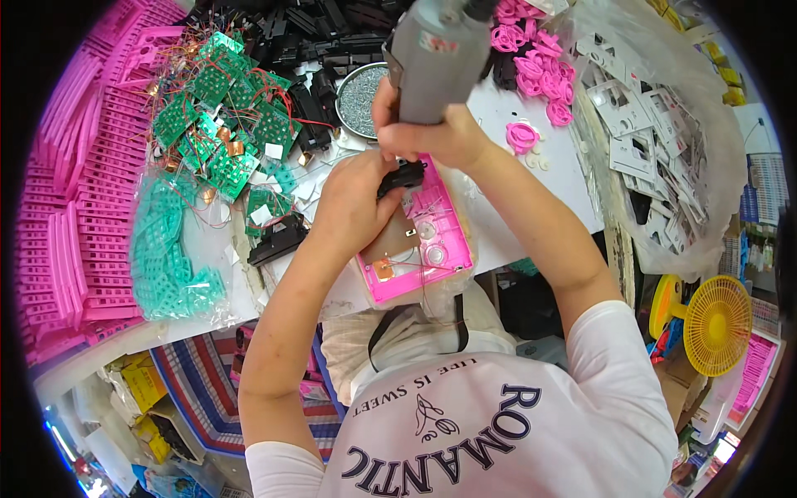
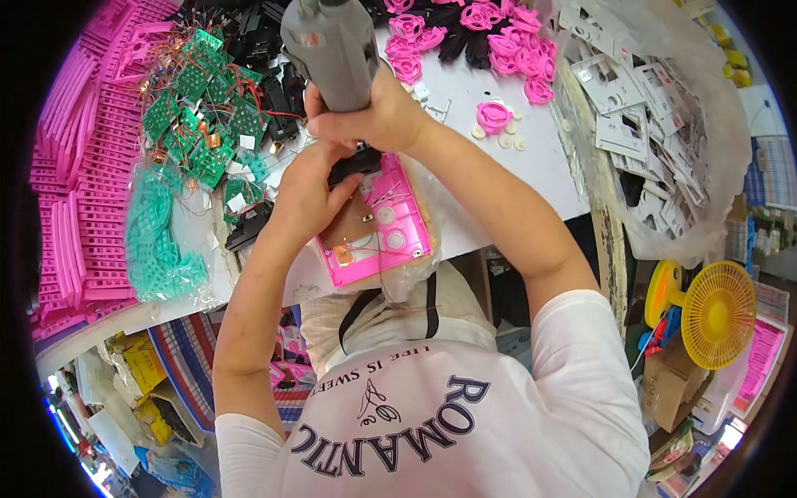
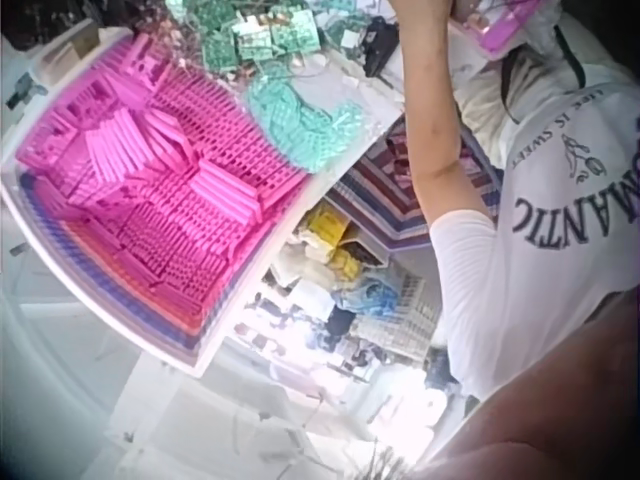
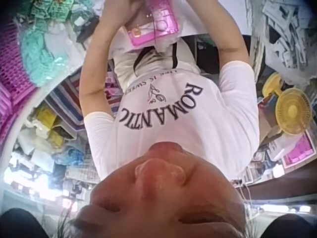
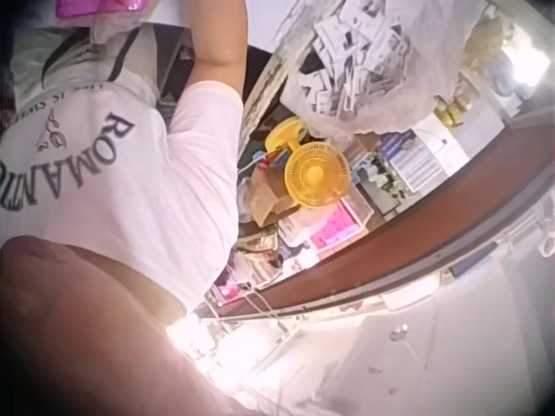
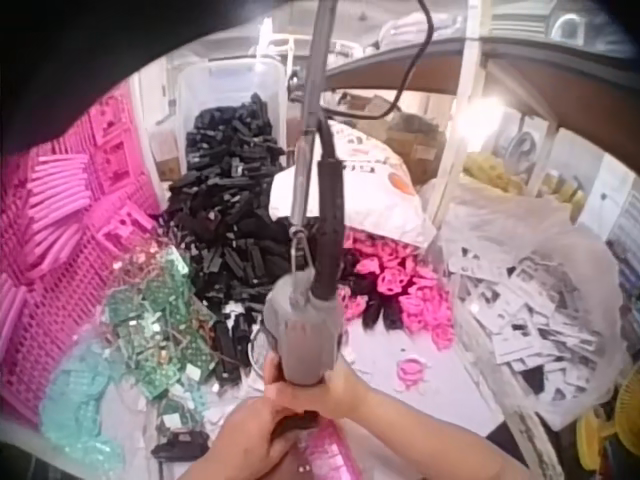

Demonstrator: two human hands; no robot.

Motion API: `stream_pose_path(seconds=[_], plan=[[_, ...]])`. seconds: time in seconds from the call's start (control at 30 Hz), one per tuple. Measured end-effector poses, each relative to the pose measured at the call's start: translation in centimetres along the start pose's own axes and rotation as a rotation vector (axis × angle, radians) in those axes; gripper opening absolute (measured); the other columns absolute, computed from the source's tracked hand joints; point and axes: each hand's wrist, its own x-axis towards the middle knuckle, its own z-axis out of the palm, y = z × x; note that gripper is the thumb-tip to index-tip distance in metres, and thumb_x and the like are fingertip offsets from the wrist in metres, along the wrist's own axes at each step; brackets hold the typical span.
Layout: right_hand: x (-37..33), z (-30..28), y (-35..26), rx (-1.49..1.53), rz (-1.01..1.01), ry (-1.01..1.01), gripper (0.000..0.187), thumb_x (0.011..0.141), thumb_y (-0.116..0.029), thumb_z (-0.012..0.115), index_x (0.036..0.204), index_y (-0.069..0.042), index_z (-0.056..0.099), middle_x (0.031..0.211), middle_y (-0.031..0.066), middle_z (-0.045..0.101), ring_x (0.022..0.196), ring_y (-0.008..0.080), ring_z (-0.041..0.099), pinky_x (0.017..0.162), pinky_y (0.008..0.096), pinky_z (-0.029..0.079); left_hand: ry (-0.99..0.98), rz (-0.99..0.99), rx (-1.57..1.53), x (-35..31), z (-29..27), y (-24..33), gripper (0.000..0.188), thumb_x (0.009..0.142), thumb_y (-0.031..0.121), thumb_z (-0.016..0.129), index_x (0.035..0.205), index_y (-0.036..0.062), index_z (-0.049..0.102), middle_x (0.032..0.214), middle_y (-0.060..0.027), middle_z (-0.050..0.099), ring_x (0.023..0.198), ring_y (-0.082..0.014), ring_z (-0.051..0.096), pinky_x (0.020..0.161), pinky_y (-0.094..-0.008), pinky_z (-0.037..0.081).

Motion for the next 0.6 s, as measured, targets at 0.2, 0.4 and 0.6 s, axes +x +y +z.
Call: stream_pose_path(seconds=[0.2,0.4,0.6], plan=[[-0.9,-3.8,-3.3,-0.013,-0.051,0.148,0.061,0.081,-0.011,0.08,0.138,-0.009,0.059,0.119,0.0086,0.065,0.113,0.0194,0.059,0.095,0.0353,0.05,0.146,0.027,0.076,-2.1,-3.9,2.5,0.034,0.082,0.004,0.076,0.113,0.0031,0.062,0.122,-0.0171,0.068,0.109,-0.0329,0.067,0.091,-0.0377,0.053],[-10.9,-13.3,-3.4,-1.367,0.446,-0.264,0.061,0.073,-0.005,0.074,0.133,-0.015,0.065,0.136,0.008,0.06,0.123,0.0314,0.051,0.106,0.0422,0.045,0.504,-0.418,-0.204,-14.9,-16.1,3.0,0.052,0.081,0.001,0.073,0.13,0.0023,0.057,0.136,-0.0127,0.055,0.127,-0.0253,0.055,0.109,-0.0399,0.044],[-12.2,-15.0,-0.8,-1.324,0.299,-0.118,0.054,0.075,-0.002,0.072,0.128,-0.012,0.069,0.133,0.0101,0.062,0.121,0.0315,0.054,0.102,0.0403,0.048,-0.382,-0.951,0.192,-32.9,-22.2,-1.7,0.054,0.068,-0.001,0.073,0.121,0.0068,0.062,0.115,-0.0147,0.062,0.11,-0.0338,0.062,0.096,-0.0381,0.049]])
